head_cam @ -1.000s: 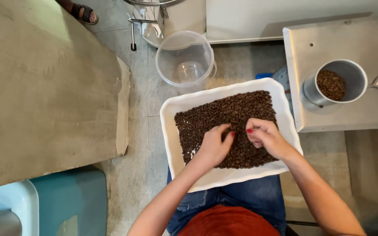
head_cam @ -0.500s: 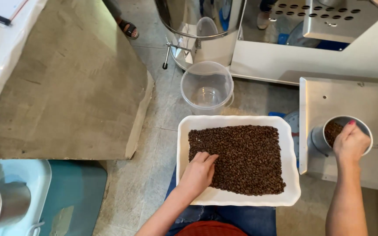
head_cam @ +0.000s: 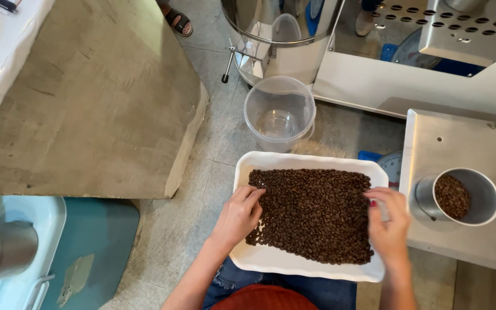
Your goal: The person sorts roasted coffee beans by hand, picking up handfuls of beans from a tray and placing them into a container, then shifting the remaining beans in the tray to continue the process.
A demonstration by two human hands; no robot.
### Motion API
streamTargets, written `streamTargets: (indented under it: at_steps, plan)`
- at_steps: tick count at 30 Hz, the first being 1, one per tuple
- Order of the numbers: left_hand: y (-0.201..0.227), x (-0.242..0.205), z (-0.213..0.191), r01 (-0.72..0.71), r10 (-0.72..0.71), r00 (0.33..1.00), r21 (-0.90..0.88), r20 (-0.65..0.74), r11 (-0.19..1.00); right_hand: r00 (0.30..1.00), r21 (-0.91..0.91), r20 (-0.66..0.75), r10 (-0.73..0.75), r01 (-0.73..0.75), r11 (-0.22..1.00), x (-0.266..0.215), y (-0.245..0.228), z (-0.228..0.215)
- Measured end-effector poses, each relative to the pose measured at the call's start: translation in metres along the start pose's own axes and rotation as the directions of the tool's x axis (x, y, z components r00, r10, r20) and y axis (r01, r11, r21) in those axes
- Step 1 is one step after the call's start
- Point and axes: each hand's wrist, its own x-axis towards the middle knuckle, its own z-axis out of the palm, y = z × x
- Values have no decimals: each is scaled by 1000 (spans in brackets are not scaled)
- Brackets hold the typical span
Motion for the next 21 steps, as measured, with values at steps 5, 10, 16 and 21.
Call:
streamTargets:
  at_steps: [5, 10, 16, 21]
  plan:
    - [-5, 0, 5, -22, 23, 1000, 31, -12, 999, 996, -176, 88, -22, 38, 984, -3, -9, 35]
    - [-6, 0, 10, 5, -4, 1000, 48, -26, 999, 998, -183, 68, -5, 17, 983, -2, 3, 34]
    - [7, 10, 22, 86, -118, 984, 227, 133, 970, 940, -261, 248, 236, -170, 950, 7, -20, 32]
    - [11, 31, 48, 612, -473, 675, -71, 566, 788, 742, -303, 511, 434, -318, 899, 18, -52, 31]
